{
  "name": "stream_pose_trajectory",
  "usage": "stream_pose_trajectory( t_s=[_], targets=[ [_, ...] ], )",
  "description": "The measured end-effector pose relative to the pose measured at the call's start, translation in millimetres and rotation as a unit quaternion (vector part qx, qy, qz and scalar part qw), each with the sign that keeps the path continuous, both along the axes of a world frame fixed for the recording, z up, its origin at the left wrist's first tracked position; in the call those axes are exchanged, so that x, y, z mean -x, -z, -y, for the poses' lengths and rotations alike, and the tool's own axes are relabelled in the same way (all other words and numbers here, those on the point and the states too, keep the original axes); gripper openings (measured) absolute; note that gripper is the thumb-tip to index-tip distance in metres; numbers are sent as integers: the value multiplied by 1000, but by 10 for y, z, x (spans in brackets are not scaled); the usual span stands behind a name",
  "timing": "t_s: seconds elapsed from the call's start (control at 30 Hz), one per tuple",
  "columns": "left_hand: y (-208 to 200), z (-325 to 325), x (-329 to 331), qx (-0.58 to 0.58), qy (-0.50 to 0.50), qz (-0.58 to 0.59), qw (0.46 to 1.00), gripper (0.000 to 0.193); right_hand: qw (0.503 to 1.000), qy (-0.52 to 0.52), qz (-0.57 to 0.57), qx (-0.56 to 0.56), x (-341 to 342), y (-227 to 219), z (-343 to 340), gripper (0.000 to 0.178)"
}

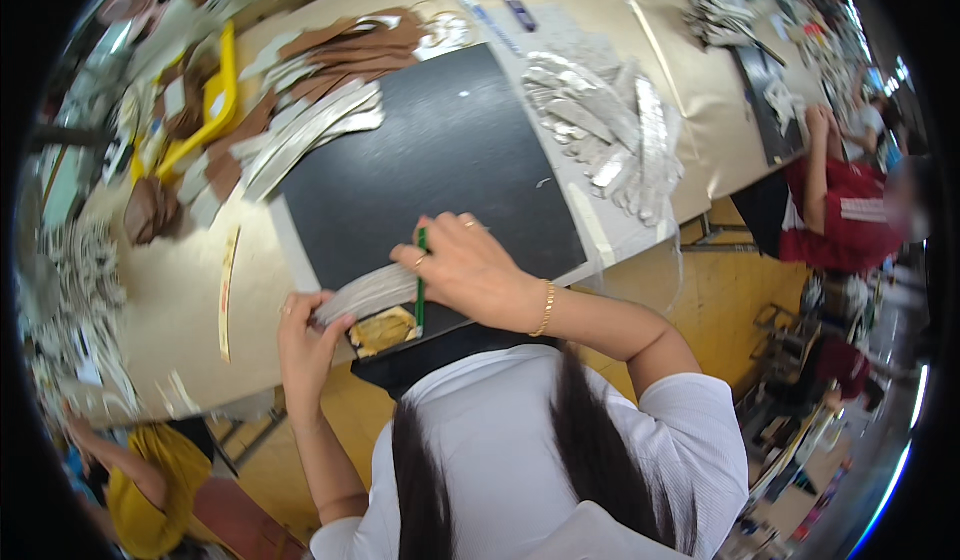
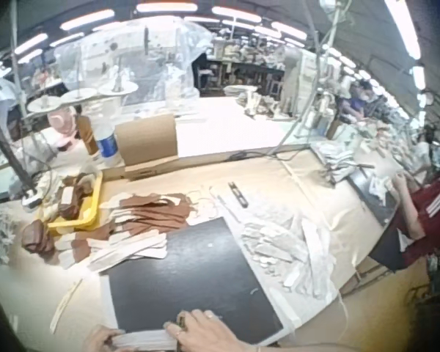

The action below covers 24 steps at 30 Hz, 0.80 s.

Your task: The person measures and marks multiple white fabric strips using a ruler and a green pencil. She aligns the ruler on each strip, draws lines, and then stacks the marked pieces on the table.

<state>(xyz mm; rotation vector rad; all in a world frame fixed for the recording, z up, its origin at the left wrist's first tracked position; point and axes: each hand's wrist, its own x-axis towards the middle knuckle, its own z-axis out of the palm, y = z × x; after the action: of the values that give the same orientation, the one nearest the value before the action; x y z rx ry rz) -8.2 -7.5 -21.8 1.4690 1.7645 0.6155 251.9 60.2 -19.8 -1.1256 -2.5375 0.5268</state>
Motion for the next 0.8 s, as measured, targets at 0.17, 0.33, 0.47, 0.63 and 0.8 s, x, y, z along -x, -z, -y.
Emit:
stream_pose_trajectory(
  t_s=[0.17, 0.33, 0.47, 0.63, 0.8],
  targets=[
    [-58, -20, -1, -11, 47, 22, 999, 26, 997, -32, 5, -64, 47, 115, 5, 31],
    [-24, -68, 88, 25, 31, 70, 997, 25, 999, -42, -26, 8, 8, 147, 66, 27],
    [-80, -198, 12, -24, 5, 159, 987, 34, 986, 13, -73, 151, -244, -92, -2, 29],
    [-130, -454, -196, -51, 3, 185, 981, 46, 975, 153, -148, 66, -1063, -302, -178, 36],
    [-175, -598, -408, -34, 44, 173, 983, 44, 931, 355, -90, -5, -1920, -535, -340, 36]
  ],
)
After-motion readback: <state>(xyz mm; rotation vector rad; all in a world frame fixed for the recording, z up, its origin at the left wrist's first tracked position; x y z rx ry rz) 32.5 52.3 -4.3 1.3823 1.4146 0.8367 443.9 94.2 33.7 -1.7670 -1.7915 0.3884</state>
